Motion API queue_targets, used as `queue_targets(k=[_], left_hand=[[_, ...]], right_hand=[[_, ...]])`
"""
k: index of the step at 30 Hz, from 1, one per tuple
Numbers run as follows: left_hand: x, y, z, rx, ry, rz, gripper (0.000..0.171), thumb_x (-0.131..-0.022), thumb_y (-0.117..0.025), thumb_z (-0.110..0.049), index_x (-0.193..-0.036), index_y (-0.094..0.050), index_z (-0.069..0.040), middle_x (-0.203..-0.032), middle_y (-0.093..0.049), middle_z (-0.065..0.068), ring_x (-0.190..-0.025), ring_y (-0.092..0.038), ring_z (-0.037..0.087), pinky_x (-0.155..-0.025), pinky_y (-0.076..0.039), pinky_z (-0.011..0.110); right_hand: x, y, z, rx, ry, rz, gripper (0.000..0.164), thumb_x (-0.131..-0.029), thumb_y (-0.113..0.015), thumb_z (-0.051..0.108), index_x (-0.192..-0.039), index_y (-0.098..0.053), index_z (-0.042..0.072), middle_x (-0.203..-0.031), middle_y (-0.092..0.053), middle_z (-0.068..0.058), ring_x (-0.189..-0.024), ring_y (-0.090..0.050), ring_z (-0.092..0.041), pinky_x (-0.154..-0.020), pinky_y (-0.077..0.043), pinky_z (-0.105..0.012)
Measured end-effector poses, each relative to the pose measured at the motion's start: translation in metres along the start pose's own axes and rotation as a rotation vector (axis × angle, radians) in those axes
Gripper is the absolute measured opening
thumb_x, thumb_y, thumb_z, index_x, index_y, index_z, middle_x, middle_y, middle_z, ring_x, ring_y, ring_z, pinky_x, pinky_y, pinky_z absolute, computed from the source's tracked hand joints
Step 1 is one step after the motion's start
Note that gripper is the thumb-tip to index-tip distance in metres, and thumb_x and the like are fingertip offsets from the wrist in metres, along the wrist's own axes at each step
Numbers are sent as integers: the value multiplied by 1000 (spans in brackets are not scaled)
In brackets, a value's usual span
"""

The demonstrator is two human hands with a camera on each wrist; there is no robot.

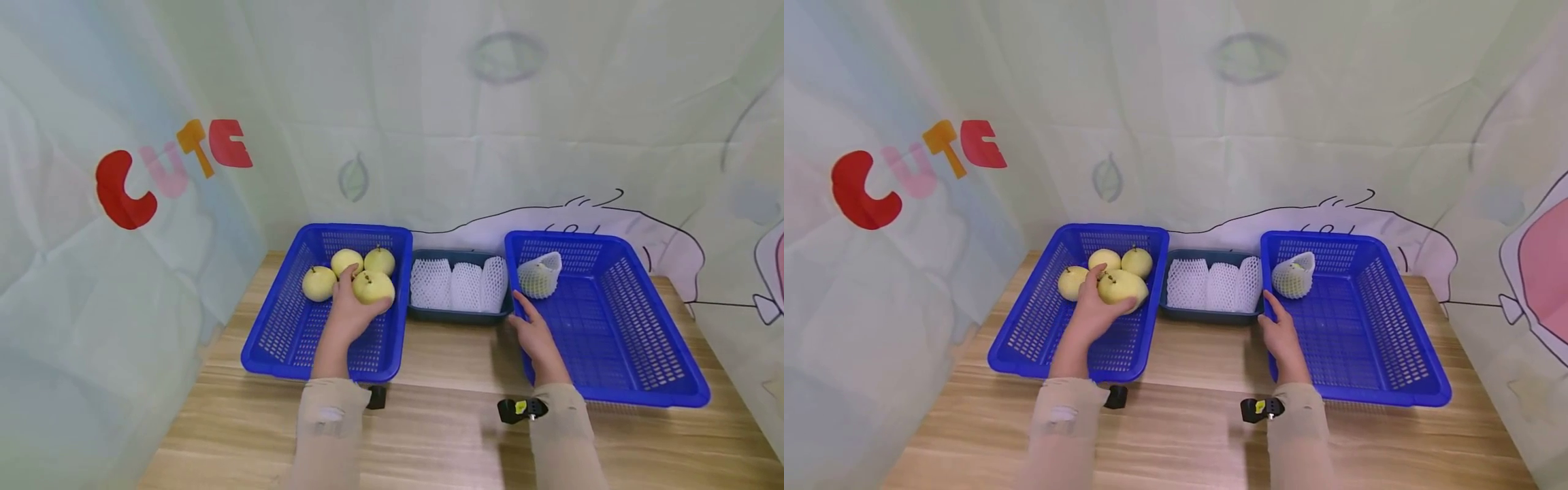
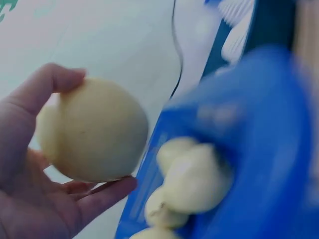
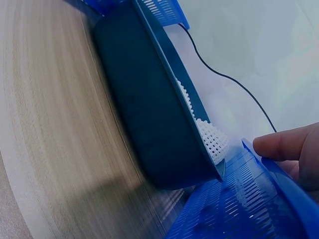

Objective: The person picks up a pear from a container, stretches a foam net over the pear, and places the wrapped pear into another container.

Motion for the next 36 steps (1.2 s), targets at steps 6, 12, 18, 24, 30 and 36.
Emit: queue_targets(k=[6,12,18,24,30,36], left_hand=[[11,-37,-7,123,-83,-144,86,-70,-77,-23,-139,-27,-12,-134,-32,21,-115,-43,35,-95,-37,48],[25,-73,-20,152,-130,-109,81,-69,-78,-27,-132,-31,-12,-126,-44,16,-109,-49,30,-91,-41,44],[33,-93,-26,89,-155,-42,75,-69,-77,-32,-129,-36,-16,-125,-46,9,-103,-52,26,-86,-44,43],[36,-103,-26,11,-179,-28,77,-70,-75,-42,-135,-41,-19,-131,-45,6,-108,-51,25,-86,-44,45],[39,-119,-21,-13,-185,16,75,-71,-74,-43,-135,-45,-17,-128,-50,8,-109,-52,25,-88,-44,44],[41,-136,-5,-82,-152,83,74,-70,-76,-43,-133,-47,-18,-123,-54,6,-105,-55,23,-86,-44,42]], right_hand=[[-1,-2,0,-10,18,3,56,-94,-42,6,-147,-25,14,-150,-15,-22,-137,-12,-36,-109,-12,-50],[-1,-2,2,-10,25,6,57,-94,-41,7,-148,-24,15,-151,-13,-21,-137,-11,-36,-109,-12,-50],[-3,-2,2,-3,35,10,57,-94,-41,6,-148,-24,15,-151,-13,-20,-137,-10,-36,-109,-12,-51],[-3,-1,3,-7,38,-6,56,-94,-40,5,-147,-25,13,-151,-14,-21,-137,-12,-35,-109,-12,-49],[-2,2,4,-4,32,-14,56,-94,-41,6,-147,-26,14,-150,-16,-22,-136,-15,-35,-109,-14,-48],[-1,0,3,-10,21,-16,55,-94,-41,6,-147,-26,13,-150,-17,-22,-136,-15,-35,-109,-14,-48]])
Point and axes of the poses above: each hand's wrist, its own x-axis away from the middle knuckle, its own y-axis out of the back of the hand, z = x × y, the point moved 2 cm from there along -x, towards the middle knuckle
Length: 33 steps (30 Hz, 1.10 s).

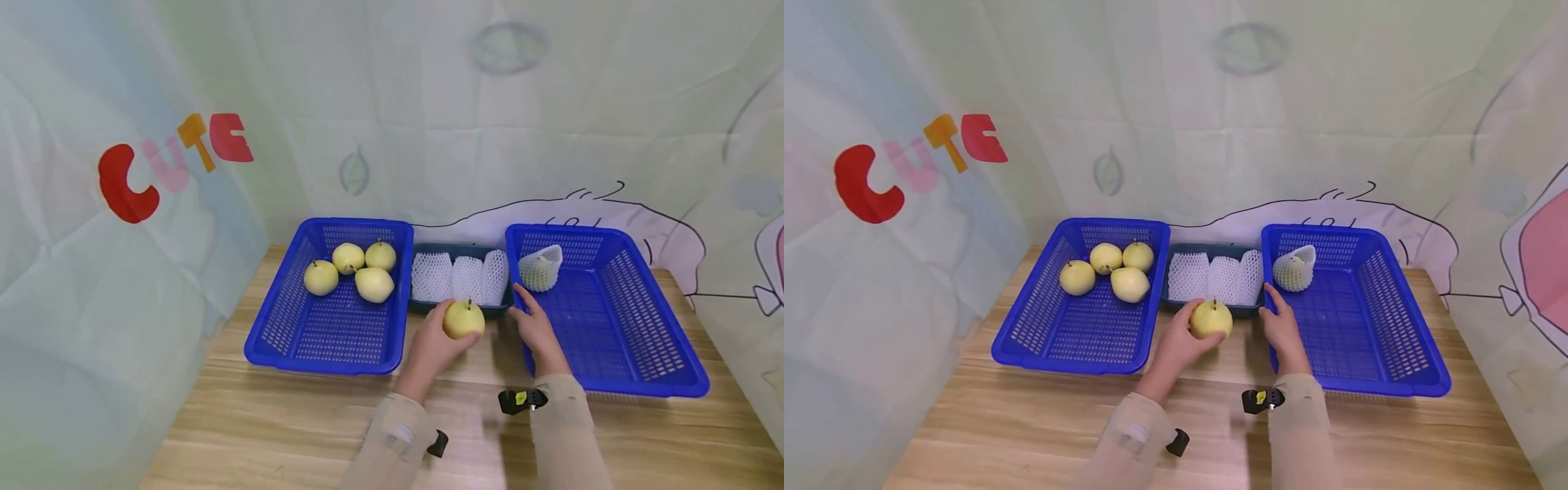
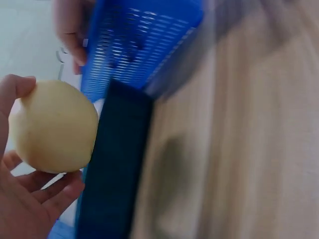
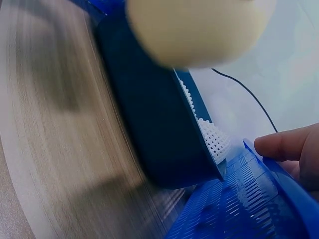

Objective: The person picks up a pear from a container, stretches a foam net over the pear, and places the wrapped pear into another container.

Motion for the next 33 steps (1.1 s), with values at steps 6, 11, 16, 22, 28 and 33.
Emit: queue_targets(k=[6,11,16,22,28,33], left_hand=[[1,-11,14,-25,-12,18,71,-68,-80,-36,-129,-50,-16,-118,-57,8,-103,-55,23,-85,-44,40],[3,-18,26,-41,23,68,69,-67,-81,-34,-126,-51,-17,-113,-59,11,-99,-56,26,-81,-45,40],[3,-24,34,-39,27,121,70,-68,-81,-34,-127,-49,-15,-116,-58,12,-101,-56,25,-83,-45,40],[3,-25,36,-51,21,135,75,-68,-81,-32,-131,-44,-16,-118,-54,14,-105,-54,29,-86,-44,43],[4,-26,38,-126,14,146,82,-69,-81,-28,-138,-37,-18,-121,-51,15,-108,-52,33,-88,-43,47],[4,-22,35,-159,12,174,82,-69,-81,-26,-137,-38,-17,-119,-53,15,-107,-53,34,-85,-44,47]], right_hand=[[2,0,1,-11,5,4,55,-95,-41,5,-147,-25,12,-150,-16,-21,-137,-14,-35,-109,-14,-48],[2,0,0,-10,-1,6,55,-95,-41,5,-147,-24,12,-150,-16,-21,-137,-13,-35,-109,-13,-48],[1,-1,-1,-14,-5,9,56,-95,-41,6,-147,-24,14,-150,-15,-21,-137,-13,-35,-109,-13,-49],[-2,0,-2,-19,0,16,57,-94,-40,5,-148,-23,15,-151,-15,-20,-137,-13,-35,-109,-14,-49],[-2,0,-3,-13,1,19,57,-94,-40,6,-148,-23,15,-151,-14,-20,-137,-13,-36,-109,-14,-50],[-1,1,-3,-18,-6,22,57,-95,-40,6,-148,-22,16,-151,-14,-21,-137,-13,-35,-109,-14,-49]])
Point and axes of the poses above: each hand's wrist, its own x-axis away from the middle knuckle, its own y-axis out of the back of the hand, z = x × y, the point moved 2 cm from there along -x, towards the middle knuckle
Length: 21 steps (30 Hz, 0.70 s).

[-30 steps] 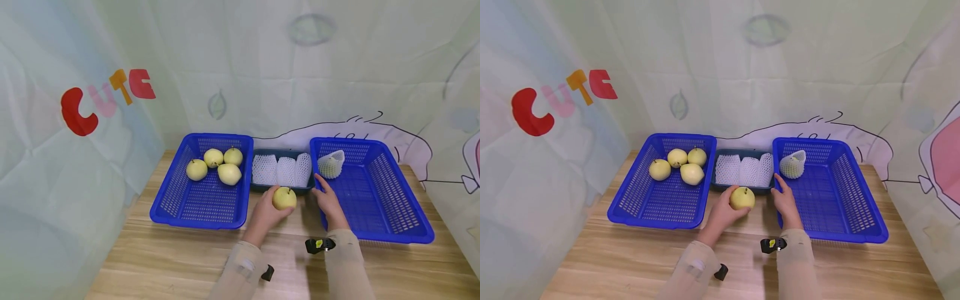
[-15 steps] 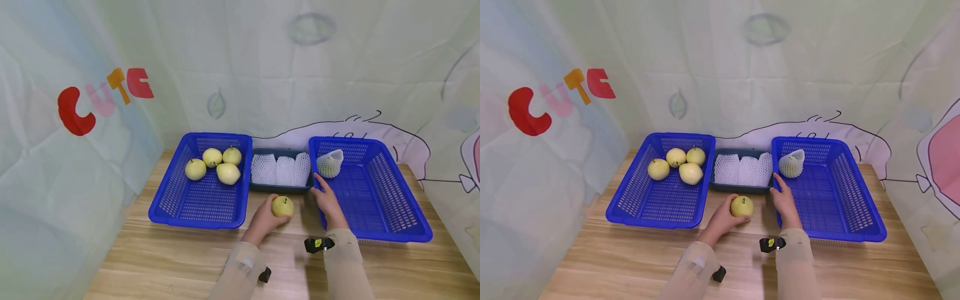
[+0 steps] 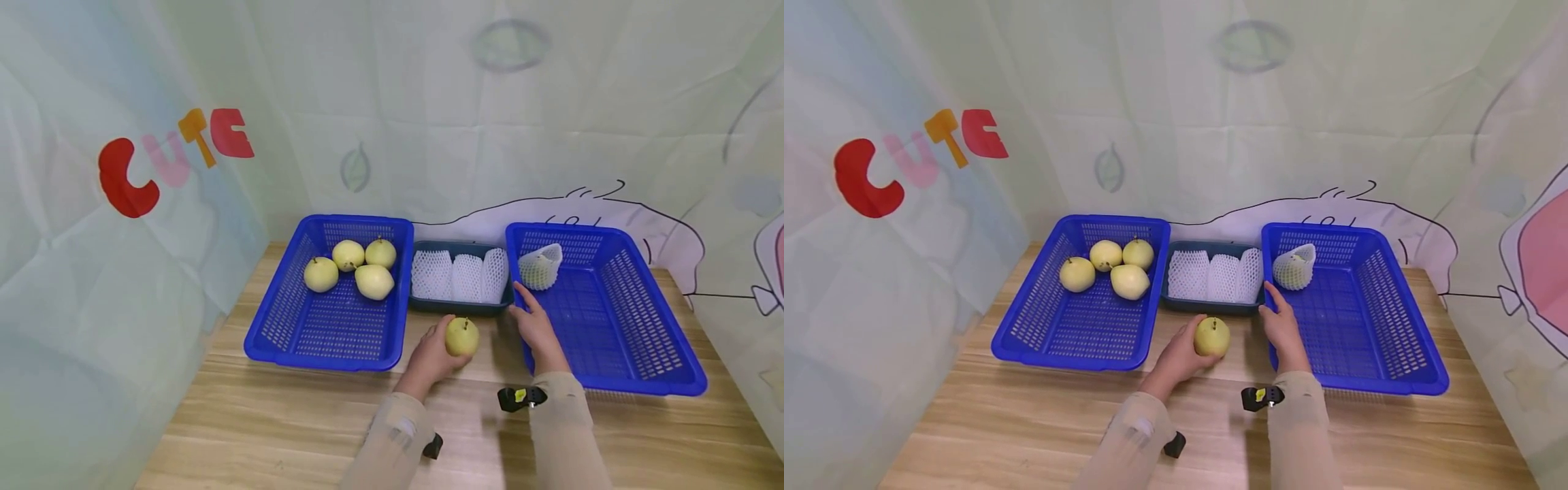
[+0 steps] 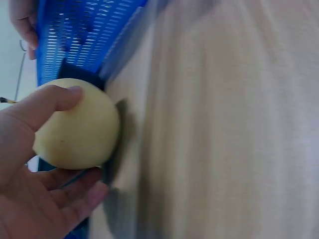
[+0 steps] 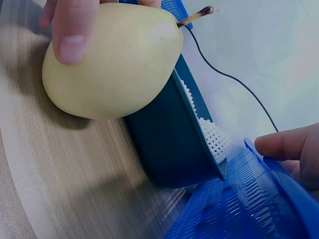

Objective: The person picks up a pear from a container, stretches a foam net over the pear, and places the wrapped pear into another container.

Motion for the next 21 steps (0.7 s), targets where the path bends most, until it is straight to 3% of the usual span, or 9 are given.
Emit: queue_targets(k=[5,8,10,12,15,18,21], left_hand=[[4,10,-13,-75,-5,39,96,-66,-83,-20,-143,-26,-10,-129,-47,22,-114,-46,40,-91,-41,48],[12,33,-35,-129,-35,53,101,-68,-82,-20,-146,-19,-6,-137,-38,23,-124,-36,41,-98,-36,48],[16,56,-49,-158,-85,7,94,-71,-79,-20,-145,-22,-6,-140,-36,21,-127,-30,39,-99,-34,50],[17,77,-53,-194,-121,-96,83,-75,-76,-21,-142,-29,-7,-139,-36,20,-128,-29,38,-100,-33,51],[14,91,-36,-226,-63,-201,73,-77,-73,-22,-138,-35,-6,-137,-35,23,-127,-28,40,-98,-32,54],[11,87,-9,-204,82,-138,75,-81,-68,-21,-142,-27,-7,-135,-37,28,-123,-35,44,-96,-35,55],[10,81,6,-192,135,-78,70,-88,-57,-14,-146,-19,-8,-130,-44,29,-112,-48,45,-88,-41,55]], right_hand=[[0,0,0,1,2,-5,56,-95,-40,6,-148,-23,15,-151,-14,-20,-137,-12,-35,-109,-13,-49],[1,0,1,7,5,-2,56,-96,-40,6,-148,-23,15,-151,-13,-20,-137,-11,-35,-109,-13,-49],[2,0,1,12,11,1,56,-95,-40,6,-148,-23,15,-151,-14,-20,-137,-12,-35,-109,-14,-49],[2,0,1,41,15,-10,55,-95,-40,7,-148,-24,14,-150,-15,-21,-137,-12,-36,-108,-15,-50],[2,0,2,116,27,-37,54,-95,-41,8,-147,-26,14,-148,-18,-24,-135,-15,-39,-107,-16,-52],[1,-1,3,187,39,-53,54,-94,-41,9,-146,-27,13,-146,-21,-27,-134,-17,-41,-106,-16,-53],[2,-3,5,227,59,-48,54,-93,-42,10,-146,-27,11,-146,-20,-28,-133,-16,-45,-106,-15,-56]])
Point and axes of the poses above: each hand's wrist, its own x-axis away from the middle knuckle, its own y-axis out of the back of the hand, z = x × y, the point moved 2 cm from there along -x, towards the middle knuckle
